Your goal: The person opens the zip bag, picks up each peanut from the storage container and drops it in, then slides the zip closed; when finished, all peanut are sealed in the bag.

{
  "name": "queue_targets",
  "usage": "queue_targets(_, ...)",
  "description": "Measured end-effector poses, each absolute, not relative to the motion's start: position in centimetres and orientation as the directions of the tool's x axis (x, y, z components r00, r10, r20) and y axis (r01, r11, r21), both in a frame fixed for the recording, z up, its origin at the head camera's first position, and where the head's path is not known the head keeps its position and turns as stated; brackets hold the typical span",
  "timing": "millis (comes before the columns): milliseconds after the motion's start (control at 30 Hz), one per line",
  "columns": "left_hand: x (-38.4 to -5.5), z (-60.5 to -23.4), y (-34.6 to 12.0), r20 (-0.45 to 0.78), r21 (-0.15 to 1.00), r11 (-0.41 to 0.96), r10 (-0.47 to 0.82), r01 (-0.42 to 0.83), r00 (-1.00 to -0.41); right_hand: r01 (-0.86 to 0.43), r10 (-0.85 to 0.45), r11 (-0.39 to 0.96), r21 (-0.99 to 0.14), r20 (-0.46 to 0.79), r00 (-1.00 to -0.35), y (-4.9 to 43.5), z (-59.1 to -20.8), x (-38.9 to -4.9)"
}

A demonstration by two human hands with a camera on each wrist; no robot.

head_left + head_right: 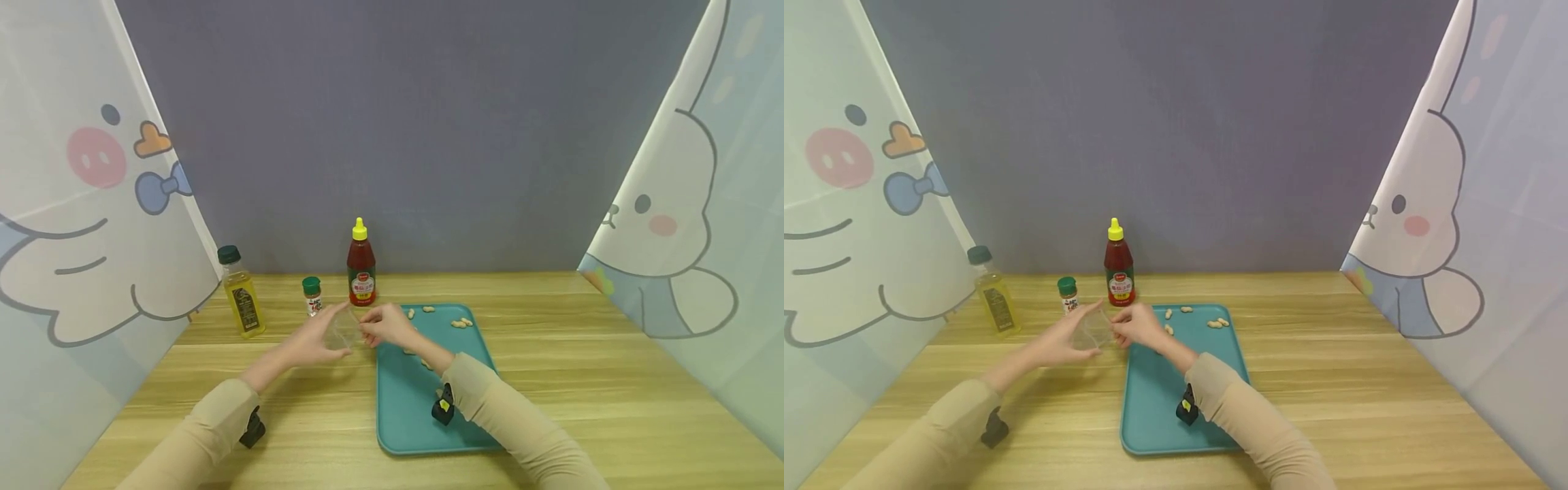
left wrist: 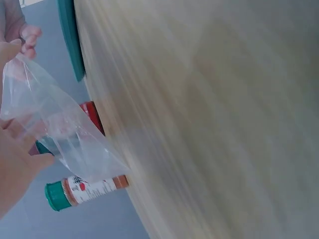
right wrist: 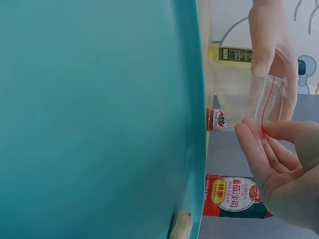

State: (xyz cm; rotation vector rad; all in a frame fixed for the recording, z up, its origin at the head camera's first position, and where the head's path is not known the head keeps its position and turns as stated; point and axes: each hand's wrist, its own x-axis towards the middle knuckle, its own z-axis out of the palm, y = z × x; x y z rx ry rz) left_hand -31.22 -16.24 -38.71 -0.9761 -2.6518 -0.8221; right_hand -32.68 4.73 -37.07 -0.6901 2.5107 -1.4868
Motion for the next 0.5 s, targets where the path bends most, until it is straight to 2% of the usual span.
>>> queue_targets(500, -31.5, -39.0, -17.0, 0.34, 0.472, 0.605, 0.546, 0.642, -0.765, -0.361, -0.541, 0.412, -0.837, 0.095, -0.836, 6.8, -35.7, -32.6)
